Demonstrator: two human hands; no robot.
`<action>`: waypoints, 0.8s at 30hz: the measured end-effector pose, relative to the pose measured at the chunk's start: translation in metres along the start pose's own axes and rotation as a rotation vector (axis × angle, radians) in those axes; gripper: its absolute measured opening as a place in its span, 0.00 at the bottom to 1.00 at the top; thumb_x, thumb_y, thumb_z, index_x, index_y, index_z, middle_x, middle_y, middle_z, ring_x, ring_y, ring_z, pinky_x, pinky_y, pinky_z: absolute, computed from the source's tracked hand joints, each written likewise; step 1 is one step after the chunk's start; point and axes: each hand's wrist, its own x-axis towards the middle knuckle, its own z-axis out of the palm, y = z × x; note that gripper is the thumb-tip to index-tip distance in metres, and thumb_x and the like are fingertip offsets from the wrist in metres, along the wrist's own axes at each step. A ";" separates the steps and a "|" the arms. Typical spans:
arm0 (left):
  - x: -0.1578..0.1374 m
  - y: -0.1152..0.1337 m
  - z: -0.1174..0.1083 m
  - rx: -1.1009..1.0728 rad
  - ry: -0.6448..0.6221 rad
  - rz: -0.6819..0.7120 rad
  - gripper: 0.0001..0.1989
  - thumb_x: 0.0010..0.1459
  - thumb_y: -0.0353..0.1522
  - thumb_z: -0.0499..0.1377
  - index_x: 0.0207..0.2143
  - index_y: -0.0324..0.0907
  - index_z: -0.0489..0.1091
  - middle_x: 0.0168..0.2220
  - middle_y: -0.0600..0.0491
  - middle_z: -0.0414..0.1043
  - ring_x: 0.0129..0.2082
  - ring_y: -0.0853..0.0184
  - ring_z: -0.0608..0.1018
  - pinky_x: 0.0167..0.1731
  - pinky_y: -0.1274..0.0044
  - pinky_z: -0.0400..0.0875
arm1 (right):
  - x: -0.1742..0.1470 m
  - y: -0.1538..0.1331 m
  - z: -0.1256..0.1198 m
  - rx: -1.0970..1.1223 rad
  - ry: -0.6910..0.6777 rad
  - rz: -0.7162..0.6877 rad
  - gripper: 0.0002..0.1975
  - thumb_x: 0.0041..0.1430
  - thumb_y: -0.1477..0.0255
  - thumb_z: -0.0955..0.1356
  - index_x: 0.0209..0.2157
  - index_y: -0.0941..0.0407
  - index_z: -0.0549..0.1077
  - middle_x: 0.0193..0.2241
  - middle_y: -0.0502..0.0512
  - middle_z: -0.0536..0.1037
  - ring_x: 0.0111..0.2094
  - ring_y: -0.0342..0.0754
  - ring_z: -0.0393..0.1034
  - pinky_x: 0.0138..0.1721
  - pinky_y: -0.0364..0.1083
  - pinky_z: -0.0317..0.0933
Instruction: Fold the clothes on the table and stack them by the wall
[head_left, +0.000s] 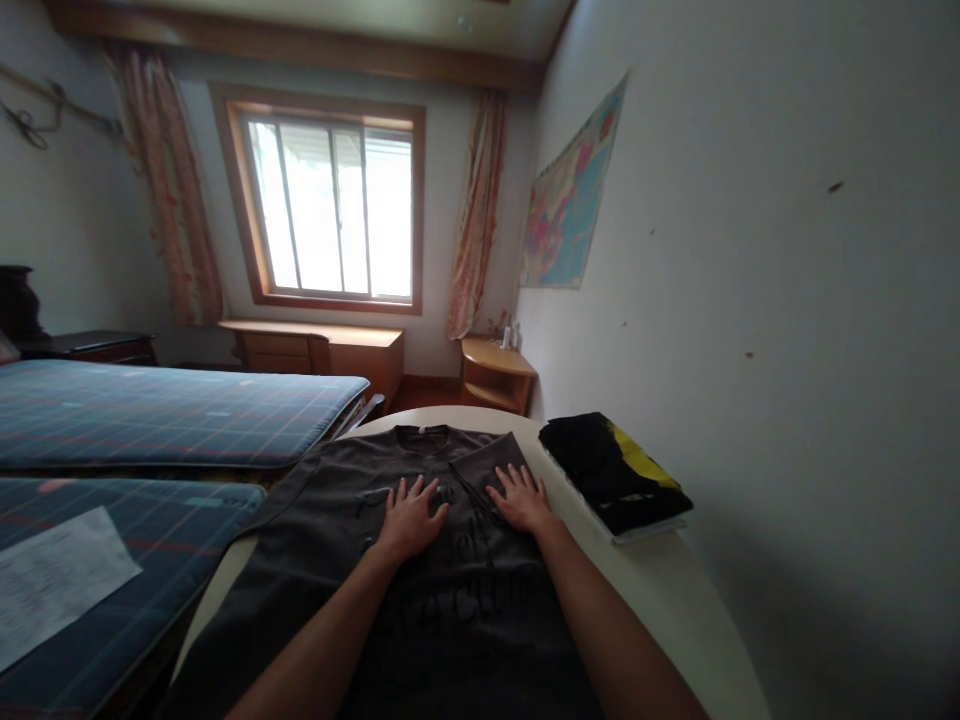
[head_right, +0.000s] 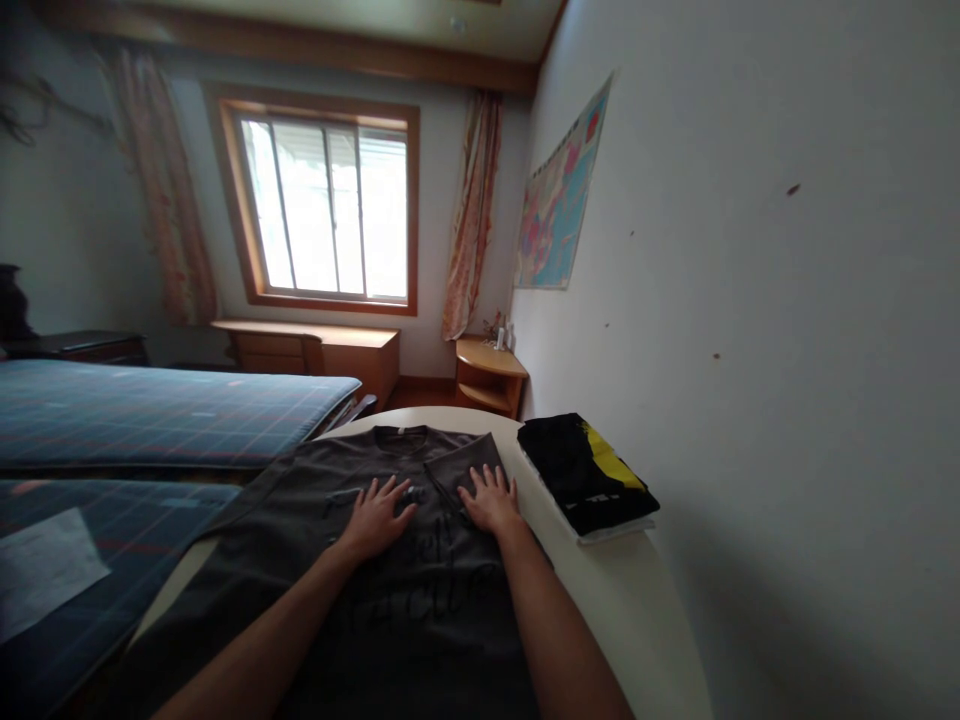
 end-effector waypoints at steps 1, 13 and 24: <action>0.000 0.001 -0.004 -0.009 0.008 0.001 0.30 0.62 0.46 0.50 0.64 0.49 0.59 0.67 0.50 0.56 0.67 0.47 0.55 0.63 0.57 0.50 | 0.003 0.002 -0.001 -0.008 -0.011 0.013 0.35 0.66 0.49 0.53 0.69 0.49 0.49 0.70 0.55 0.44 0.70 0.57 0.31 0.65 0.63 0.27; -0.006 -0.001 0.009 0.084 -0.014 0.059 0.32 0.63 0.48 0.47 0.66 0.48 0.56 0.69 0.48 0.49 0.68 0.46 0.50 0.64 0.55 0.46 | 0.019 0.013 -0.004 0.007 0.076 0.011 0.32 0.66 0.51 0.52 0.67 0.49 0.54 0.69 0.52 0.49 0.70 0.57 0.33 0.66 0.61 0.27; -0.001 -0.002 0.007 0.085 -0.007 0.054 0.31 0.63 0.47 0.47 0.65 0.48 0.58 0.69 0.48 0.50 0.68 0.48 0.52 0.64 0.56 0.46 | 0.011 -0.008 -0.003 0.058 0.051 -0.074 0.44 0.56 0.40 0.59 0.67 0.50 0.55 0.69 0.60 0.48 0.69 0.64 0.38 0.65 0.64 0.31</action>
